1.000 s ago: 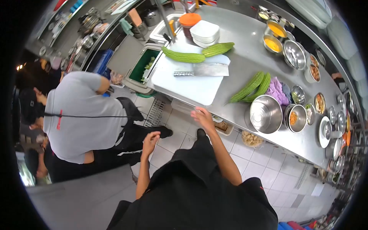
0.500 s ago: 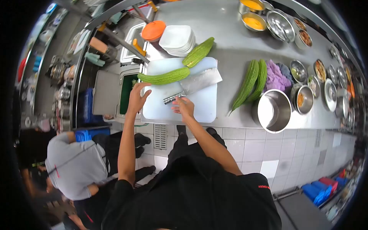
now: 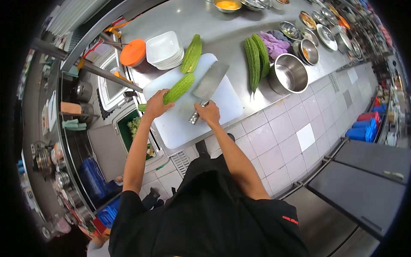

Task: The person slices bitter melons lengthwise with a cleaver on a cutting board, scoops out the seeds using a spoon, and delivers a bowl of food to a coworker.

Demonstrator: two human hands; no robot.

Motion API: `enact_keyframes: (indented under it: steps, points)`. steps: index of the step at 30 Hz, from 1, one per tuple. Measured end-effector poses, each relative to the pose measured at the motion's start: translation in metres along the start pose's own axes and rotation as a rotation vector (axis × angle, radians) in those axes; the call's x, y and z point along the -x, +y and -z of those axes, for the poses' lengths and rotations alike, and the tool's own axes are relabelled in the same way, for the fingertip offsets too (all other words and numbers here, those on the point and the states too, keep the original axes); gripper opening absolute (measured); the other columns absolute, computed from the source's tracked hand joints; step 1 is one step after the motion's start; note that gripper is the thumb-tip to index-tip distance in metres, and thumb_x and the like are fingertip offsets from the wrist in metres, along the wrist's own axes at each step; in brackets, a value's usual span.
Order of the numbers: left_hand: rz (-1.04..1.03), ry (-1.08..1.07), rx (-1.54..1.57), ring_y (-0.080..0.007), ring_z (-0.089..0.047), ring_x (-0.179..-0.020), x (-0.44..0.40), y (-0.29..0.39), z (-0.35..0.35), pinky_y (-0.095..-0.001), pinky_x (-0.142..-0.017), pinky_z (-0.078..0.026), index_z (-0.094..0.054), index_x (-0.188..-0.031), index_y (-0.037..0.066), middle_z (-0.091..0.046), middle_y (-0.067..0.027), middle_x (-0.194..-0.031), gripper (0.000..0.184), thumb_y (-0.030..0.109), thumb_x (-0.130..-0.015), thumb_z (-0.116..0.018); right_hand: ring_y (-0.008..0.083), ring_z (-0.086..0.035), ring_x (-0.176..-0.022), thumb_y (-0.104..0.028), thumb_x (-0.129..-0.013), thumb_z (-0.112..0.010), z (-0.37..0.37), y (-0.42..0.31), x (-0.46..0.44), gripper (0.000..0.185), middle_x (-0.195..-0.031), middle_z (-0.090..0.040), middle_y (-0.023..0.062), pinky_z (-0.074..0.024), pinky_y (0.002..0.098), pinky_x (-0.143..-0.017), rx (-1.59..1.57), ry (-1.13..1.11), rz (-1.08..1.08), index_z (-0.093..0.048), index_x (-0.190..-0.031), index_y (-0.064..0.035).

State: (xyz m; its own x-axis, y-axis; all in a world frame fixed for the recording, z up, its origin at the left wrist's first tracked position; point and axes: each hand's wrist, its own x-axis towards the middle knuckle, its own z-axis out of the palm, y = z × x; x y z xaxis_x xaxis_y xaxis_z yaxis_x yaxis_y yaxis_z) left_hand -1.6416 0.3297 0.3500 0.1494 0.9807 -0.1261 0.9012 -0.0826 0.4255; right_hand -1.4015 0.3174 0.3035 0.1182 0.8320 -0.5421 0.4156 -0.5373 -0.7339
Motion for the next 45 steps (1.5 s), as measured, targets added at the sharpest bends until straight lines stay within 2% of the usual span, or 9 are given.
enact_keyframes:
  steps: [5, 10, 15, 18, 22, 25, 32, 42, 45]
  points:
    - [-0.029, -0.101, 0.032, -0.0316, -0.058, -0.107, 0.013, 0.011, -0.017, -0.0415, -0.089, -0.047, -0.050, -0.126, 0.013, -0.060, -0.0115, -0.117, 0.063, 0.034, -0.073, -0.076, 0.0113, -0.054, -0.051, -0.018, -0.076, -0.062, 0.085, 0.063, 0.036, 0.014, -0.063, -0.056, 0.0051, -0.0461, 0.0277, -0.047, -0.536, -0.104, -0.020, -0.056, -0.079, -0.0047]
    - [-0.128, -0.177, 0.088, -0.0311, -0.057, -0.106, 0.048, 0.061, -0.041, -0.0422, -0.088, -0.044, -0.052, -0.126, 0.016, -0.061, -0.0097, -0.111, 0.061, 0.034, -0.073, -0.075, 0.0110, -0.050, -0.045, -0.010, -0.080, -0.056, 0.161, 0.121, 0.075, 0.015, -0.076, -0.060, 0.0064, -0.0401, 0.0260, -0.039, -0.428, -0.317, 0.066, -0.057, -0.094, -0.0043]
    - [-0.169, -0.212, 0.091, -0.0316, -0.056, -0.104, 0.052, 0.082, -0.048, -0.0412, -0.088, -0.044, -0.053, -0.126, 0.014, -0.060, -0.0099, -0.111, 0.060, 0.033, -0.074, -0.075, 0.0136, -0.056, -0.045, -0.040, -0.095, -0.055, 0.175, 0.167, 0.039, 0.041, -0.086, -0.062, 0.0093, -0.0487, 0.0273, -0.041, -0.396, -0.453, -0.110, -0.053, -0.107, -0.0007]
    - [-0.310, -0.036, 0.047, -0.0295, -0.058, -0.098, 0.040, 0.096, -0.050, -0.0378, -0.085, -0.045, -0.059, -0.119, 0.011, -0.061, -0.0103, -0.106, 0.044, 0.025, -0.079, -0.073, 0.0124, -0.053, -0.044, -0.035, -0.094, -0.056, 0.186, 0.157, 0.034, 0.040, -0.092, -0.061, 0.0121, -0.0445, 0.0256, -0.038, -0.404, -0.463, -0.004, -0.051, -0.110, 0.0020]
    - [-0.070, 0.311, 0.282, -0.0164, -0.056, -0.081, 0.023, 0.115, -0.080, -0.0300, -0.073, -0.042, -0.067, -0.095, 0.007, -0.061, -0.0057, -0.091, 0.012, 0.016, -0.087, -0.066, 0.0095, -0.042, -0.036, -0.030, -0.095, -0.055, 0.195, 0.151, 0.022, 0.040, -0.067, -0.057, 0.0073, -0.0346, 0.0250, -0.034, -0.433, -0.460, 0.127, -0.046, -0.116, 0.0029]
    - [-0.296, 0.400, 0.142, -0.0150, -0.042, -0.068, 0.020, 0.102, -0.103, -0.0279, -0.060, -0.035, -0.066, -0.086, 0.007, -0.049, -0.0032, -0.077, 0.007, 0.011, -0.082, -0.070, 0.0104, -0.042, -0.035, -0.034, -0.095, -0.054, 0.188, 0.148, 0.014, 0.038, -0.057, -0.051, 0.0041, -0.0361, 0.0269, -0.034, -0.413, -0.420, 0.119, -0.049, -0.102, 0.0030]
    - [-0.246, 0.381, 0.135, -0.0195, -0.045, -0.068, 0.024, 0.104, -0.101, -0.0301, -0.062, -0.037, -0.068, -0.083, 0.008, -0.046, -0.0057, -0.075, 0.011, 0.008, -0.075, -0.076, 0.0115, -0.044, -0.037, -0.043, -0.094, -0.053, 0.194, 0.134, -0.009, 0.045, -0.061, -0.052, 0.0077, -0.0373, 0.0291, -0.034, -0.273, -0.502, 0.165, -0.045, -0.083, 0.0004]
    - [-0.336, 0.449, 0.124, -0.0186, -0.040, -0.066, 0.023, 0.104, -0.100, -0.0300, -0.057, -0.033, -0.071, -0.085, 0.010, -0.042, -0.0041, -0.071, 0.016, 0.006, -0.071, -0.078, 0.0117, -0.043, -0.037, -0.048, -0.090, -0.058, 0.204, 0.125, -0.041, 0.061, -0.064, -0.054, 0.0109, -0.0364, 0.0286, -0.033, -0.203, -0.617, 0.139, -0.049, -0.104, 0.0109]
    - [-0.332, 0.457, 0.142, -0.0178, -0.040, -0.065, 0.025, 0.104, -0.100, -0.0297, -0.056, -0.032, -0.071, -0.085, 0.010, -0.041, -0.0031, -0.070, 0.017, 0.006, -0.070, -0.079, 0.0057, -0.035, -0.035, -0.047, -0.091, -0.059, 0.211, 0.116, -0.047, 0.045, -0.056, -0.040, -0.0013, -0.0297, 0.0232, -0.031, -0.195, -0.659, 0.128, -0.048, -0.084, -0.0040]
